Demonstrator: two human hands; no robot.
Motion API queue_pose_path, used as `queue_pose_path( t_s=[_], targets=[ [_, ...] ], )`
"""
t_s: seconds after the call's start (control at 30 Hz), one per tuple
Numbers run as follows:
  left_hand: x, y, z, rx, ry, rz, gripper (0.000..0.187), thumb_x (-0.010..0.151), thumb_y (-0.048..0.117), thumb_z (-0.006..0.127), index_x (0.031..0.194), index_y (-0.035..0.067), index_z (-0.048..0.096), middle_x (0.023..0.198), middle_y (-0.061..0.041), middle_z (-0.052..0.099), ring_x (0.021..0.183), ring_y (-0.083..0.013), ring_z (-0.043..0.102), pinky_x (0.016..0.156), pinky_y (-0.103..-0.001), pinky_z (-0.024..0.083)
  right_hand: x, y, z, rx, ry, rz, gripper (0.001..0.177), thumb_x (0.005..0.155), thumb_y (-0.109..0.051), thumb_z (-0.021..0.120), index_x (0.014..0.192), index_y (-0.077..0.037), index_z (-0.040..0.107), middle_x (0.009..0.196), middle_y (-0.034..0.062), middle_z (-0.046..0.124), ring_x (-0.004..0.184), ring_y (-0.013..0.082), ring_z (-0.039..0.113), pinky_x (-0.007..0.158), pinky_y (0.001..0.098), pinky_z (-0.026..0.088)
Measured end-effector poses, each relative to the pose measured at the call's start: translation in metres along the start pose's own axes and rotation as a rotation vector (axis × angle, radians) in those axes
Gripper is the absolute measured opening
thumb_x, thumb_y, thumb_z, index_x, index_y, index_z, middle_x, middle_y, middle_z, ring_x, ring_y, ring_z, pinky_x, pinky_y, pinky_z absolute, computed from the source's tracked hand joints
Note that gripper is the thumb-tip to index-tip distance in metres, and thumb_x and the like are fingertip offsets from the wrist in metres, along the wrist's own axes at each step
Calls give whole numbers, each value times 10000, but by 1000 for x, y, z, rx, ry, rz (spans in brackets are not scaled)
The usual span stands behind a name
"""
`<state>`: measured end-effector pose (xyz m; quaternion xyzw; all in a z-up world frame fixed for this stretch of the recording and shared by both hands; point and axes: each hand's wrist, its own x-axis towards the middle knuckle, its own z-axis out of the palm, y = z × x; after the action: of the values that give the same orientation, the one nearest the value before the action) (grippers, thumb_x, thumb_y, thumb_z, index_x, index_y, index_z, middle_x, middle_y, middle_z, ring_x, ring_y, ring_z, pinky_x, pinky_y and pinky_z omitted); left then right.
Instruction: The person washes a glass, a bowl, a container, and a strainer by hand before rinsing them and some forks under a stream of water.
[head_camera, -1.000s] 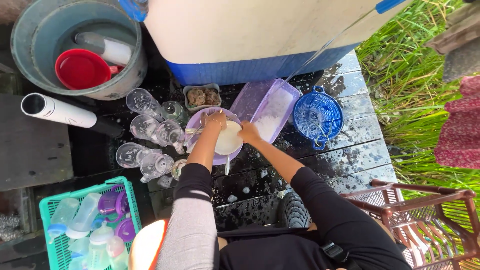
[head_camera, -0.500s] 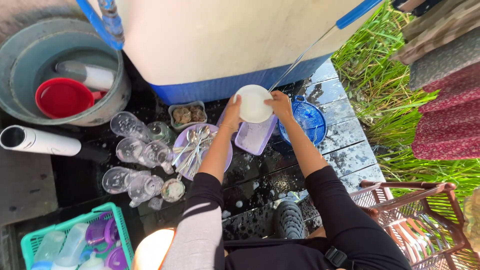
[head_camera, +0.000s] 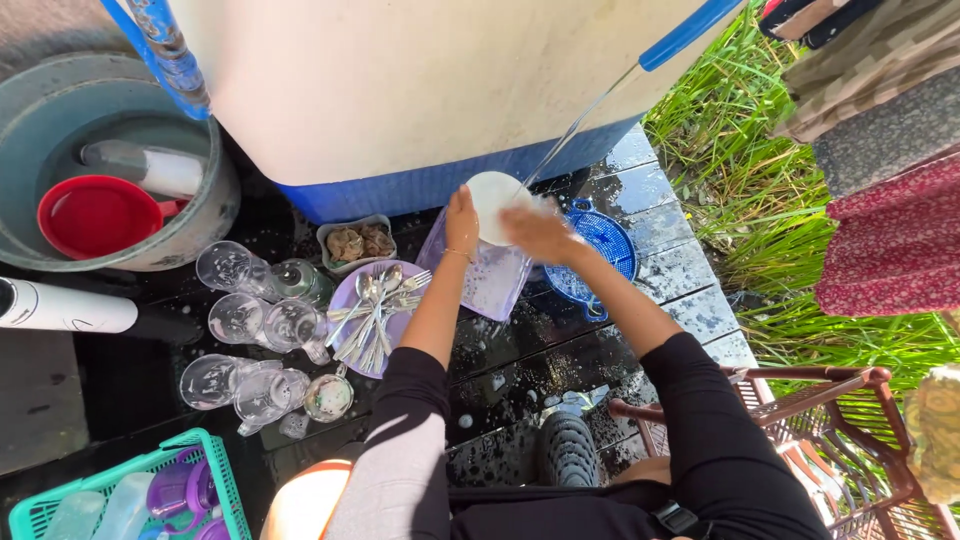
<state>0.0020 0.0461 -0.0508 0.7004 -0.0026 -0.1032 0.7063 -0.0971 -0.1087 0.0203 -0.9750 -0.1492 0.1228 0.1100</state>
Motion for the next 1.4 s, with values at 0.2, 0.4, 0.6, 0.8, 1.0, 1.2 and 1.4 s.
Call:
queue_pose_path(
  t_s=[0.2, 0.4, 0.6, 0.8, 1.0, 1.2, 1.4],
  targets=[
    [0, -33, 34, -241, -155, 54, 594, 1045, 491, 480, 1244, -39, 660, 1187, -180, 727, 1065, -222, 659, 937, -360, 528, 13, -3, 11, -608, 179, 185, 689, 1068, -444, 301, 1612, -22, 289, 1663, 196, 251, 1537, 326, 184, 1169, 556, 82],
    [-10, 26, -7, -104, -44, -56, 605, 1060, 509, 416, 1217, -24, 657, 1091, -182, 741, 966, -247, 706, 870, -364, 557, -16, -28, -49, 130, -40, 9, 597, 1080, -398, 265, 1598, -103, 237, 1677, 109, 214, 1568, 252, 154, 1230, 628, 13],
    [-3, 3, 24, 13, -126, 66, 617, 1057, 503, 406, 1190, -40, 665, 1080, -222, 730, 1012, -306, 688, 901, -415, 525, 10, -1, -8, -760, -26, 43, 556, 1125, -414, 309, 1561, -74, 365, 1666, 83, 354, 1591, 289, 227, 1235, 565, -18],
    [17, 25, 15, 93, -28, 122, 619, 1080, 497, 393, 1166, -44, 682, 1108, -234, 735, 1032, -340, 693, 912, -424, 520, -30, -40, -94, -45, -103, 9, 589, 1093, -410, 281, 1615, -144, 225, 1680, 106, 209, 1565, 279, 163, 1196, 654, 45],
    [2, 54, 35, -52, -106, 175, 606, 1059, 491, 403, 1197, -40, 660, 1136, -210, 724, 1053, -323, 682, 929, -403, 513, 4, -16, -59, -269, 188, 158, 646, 1034, -439, 324, 1598, -128, 273, 1662, 81, 256, 1546, 282, 212, 1212, 558, 124],
    [-8, 74, 4, -70, -56, 130, 622, 1073, 509, 397, 1217, -31, 670, 1131, -168, 744, 1042, -251, 700, 931, -368, 530, -18, 17, -47, -27, 135, -304, 510, 1081, -299, 361, 1554, -125, 439, 1658, 100, 333, 1548, 301, 297, 1243, 532, 180],
    [-4, 33, 37, -272, -183, 87, 582, 1057, 461, 466, 1296, -43, 633, 1228, -134, 712, 1122, -202, 638, 990, -332, 497, -22, -42, -91, -626, 359, 4, 539, 1073, -409, 421, 1464, -44, 487, 1528, 140, 457, 1420, 356, 394, 1105, 627, 230]
  ],
)
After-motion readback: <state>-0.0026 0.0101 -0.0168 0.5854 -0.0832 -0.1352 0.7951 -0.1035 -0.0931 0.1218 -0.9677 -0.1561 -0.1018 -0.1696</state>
